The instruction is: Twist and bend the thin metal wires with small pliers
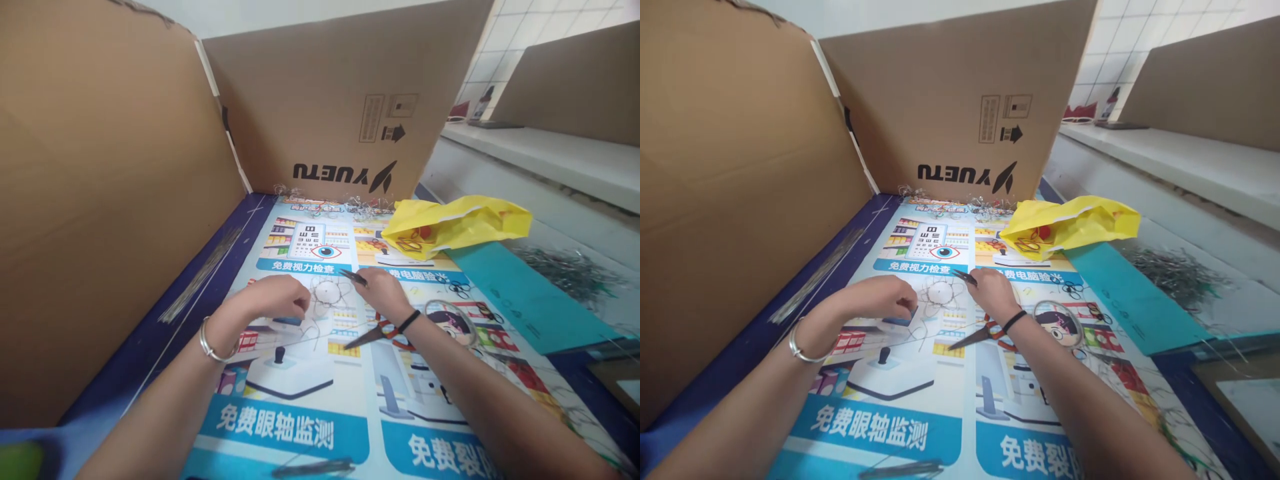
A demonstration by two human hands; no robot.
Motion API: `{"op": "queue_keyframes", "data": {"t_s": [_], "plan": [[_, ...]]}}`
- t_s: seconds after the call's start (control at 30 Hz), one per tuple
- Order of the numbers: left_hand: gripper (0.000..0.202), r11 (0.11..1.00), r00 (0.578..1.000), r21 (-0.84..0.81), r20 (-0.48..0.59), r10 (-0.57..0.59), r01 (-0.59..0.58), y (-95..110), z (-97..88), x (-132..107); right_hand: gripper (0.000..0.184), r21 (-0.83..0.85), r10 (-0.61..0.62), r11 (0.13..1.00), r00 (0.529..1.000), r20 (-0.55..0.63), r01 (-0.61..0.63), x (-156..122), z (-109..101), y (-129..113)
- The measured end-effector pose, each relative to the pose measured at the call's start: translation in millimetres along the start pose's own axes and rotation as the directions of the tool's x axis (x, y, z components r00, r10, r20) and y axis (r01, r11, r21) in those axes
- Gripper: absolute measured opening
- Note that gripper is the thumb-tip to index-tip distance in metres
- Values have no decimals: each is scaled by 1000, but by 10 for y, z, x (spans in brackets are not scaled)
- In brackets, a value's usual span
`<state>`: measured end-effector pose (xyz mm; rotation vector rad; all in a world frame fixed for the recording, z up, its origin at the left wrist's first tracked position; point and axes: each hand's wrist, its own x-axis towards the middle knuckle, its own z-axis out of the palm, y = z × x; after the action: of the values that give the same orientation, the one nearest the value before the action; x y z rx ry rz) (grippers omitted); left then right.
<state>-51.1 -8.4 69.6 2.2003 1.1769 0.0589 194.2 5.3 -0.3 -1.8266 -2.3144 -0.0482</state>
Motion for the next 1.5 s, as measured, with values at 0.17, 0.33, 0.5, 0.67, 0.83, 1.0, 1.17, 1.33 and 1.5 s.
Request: {"op": "queue_keyframes", "data": {"t_s": [0.17, 0.33, 0.5, 0.67, 0.83, 1.0, 1.17, 1.33, 1.5], "plan": [[9, 995, 996, 72, -48, -72, 75, 178, 281, 58, 21, 13, -11, 1000, 1000, -6, 11, 4, -2, 1], [15, 983, 999, 185, -26, -18, 22, 238, 392, 39, 21, 15, -14, 1000, 1000, 13, 14, 5, -12, 3], [14, 951, 1000, 309, 2, -21, 20, 249, 435, -25, 23, 2, 4, 1000, 999, 34, -4, -5, -36, -6], [12, 967, 999, 252, -36, -15, 23, 196, 424, -101, 23, 21, 16, 1000, 999, 37, -17, -22, -67, -24], [12, 971, 983, 221, -171, -59, 97, 246, 355, -199, 23, 51, 14, 999, 1000, 24, -15, -30, -67, -15], [13, 968, 939, 213, -341, -52, 131, 334, 441, -184, 23, 38, 0, 999, 1000, -5, 0, -47, -64, -11], [15, 950, 867, 244, -496, -48, 193, 318, 600, -68, 26, 7, -31, 999, 998, -49, 32, -64, -69, -20], [15, 939, 842, 228, -531, -101, 257, 312, 699, -18, 31, -1, -51, 999, 993, -107, 51, -64, -77, -29], [16, 909, 824, 282, -557, -107, 308, 281, 742, 8, 33, 27, -42, 999, 991, -124, 46, -16, -97, -20]]}}
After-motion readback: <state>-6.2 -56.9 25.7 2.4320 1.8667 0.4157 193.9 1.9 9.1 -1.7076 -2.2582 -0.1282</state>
